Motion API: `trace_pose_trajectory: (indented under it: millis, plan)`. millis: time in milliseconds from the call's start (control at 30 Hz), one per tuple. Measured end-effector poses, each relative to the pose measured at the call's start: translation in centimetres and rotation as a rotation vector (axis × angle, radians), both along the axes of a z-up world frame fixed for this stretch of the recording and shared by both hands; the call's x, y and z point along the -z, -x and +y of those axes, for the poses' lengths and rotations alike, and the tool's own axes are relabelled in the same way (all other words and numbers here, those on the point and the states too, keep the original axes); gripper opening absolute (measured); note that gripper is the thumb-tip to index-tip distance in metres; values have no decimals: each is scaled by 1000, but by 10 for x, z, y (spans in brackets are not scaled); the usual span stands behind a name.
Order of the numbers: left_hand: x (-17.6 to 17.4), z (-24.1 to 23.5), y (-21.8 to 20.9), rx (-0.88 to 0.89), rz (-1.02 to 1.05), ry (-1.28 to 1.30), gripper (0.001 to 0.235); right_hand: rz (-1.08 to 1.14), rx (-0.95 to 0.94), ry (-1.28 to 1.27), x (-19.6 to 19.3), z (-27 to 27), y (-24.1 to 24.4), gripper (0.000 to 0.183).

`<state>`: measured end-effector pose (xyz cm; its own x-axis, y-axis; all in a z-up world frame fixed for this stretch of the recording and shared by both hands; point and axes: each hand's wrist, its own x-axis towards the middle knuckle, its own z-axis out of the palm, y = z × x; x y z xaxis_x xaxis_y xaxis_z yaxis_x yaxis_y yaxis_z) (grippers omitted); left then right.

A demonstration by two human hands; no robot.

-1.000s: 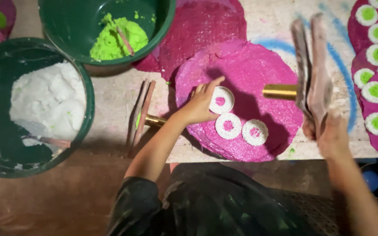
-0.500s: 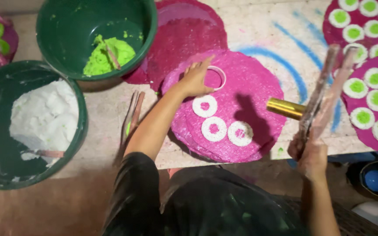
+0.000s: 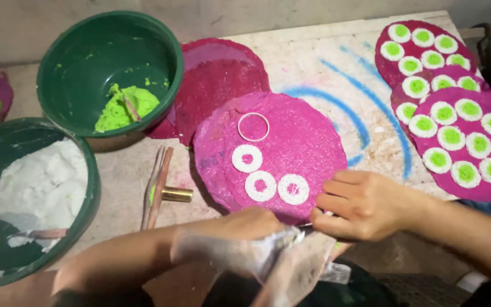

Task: The person uses a wooden mold to apply white and green paste onto pink circular bases. They scoop the paste from buckets and press it through the mold to create decorative patterns.

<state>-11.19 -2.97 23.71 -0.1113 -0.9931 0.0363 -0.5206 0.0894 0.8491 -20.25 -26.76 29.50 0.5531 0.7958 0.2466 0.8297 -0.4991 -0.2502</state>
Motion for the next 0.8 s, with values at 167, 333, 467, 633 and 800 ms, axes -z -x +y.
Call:
trace_pose_trajectory:
  millis: [167,333,467,633,800]
  plan:
    - [-28,63,18,-186,-207,-127,16,715,-192,-11,-10,45,-20,41]
    - [2,165,18,-351,-53,-136,27,1010,-334,-202,2,103,-42,43]
    - [84,237,1,-575,-92,-385,29,1085,-359,-317,8,139,-71,49]
    - [139,389,-58,-823,647,-182,43,57,-206,-43,9,174,-129,30]
    - [163,407,-71,-544,1463,169,68,-660,-212,141,16,240,-216,22]
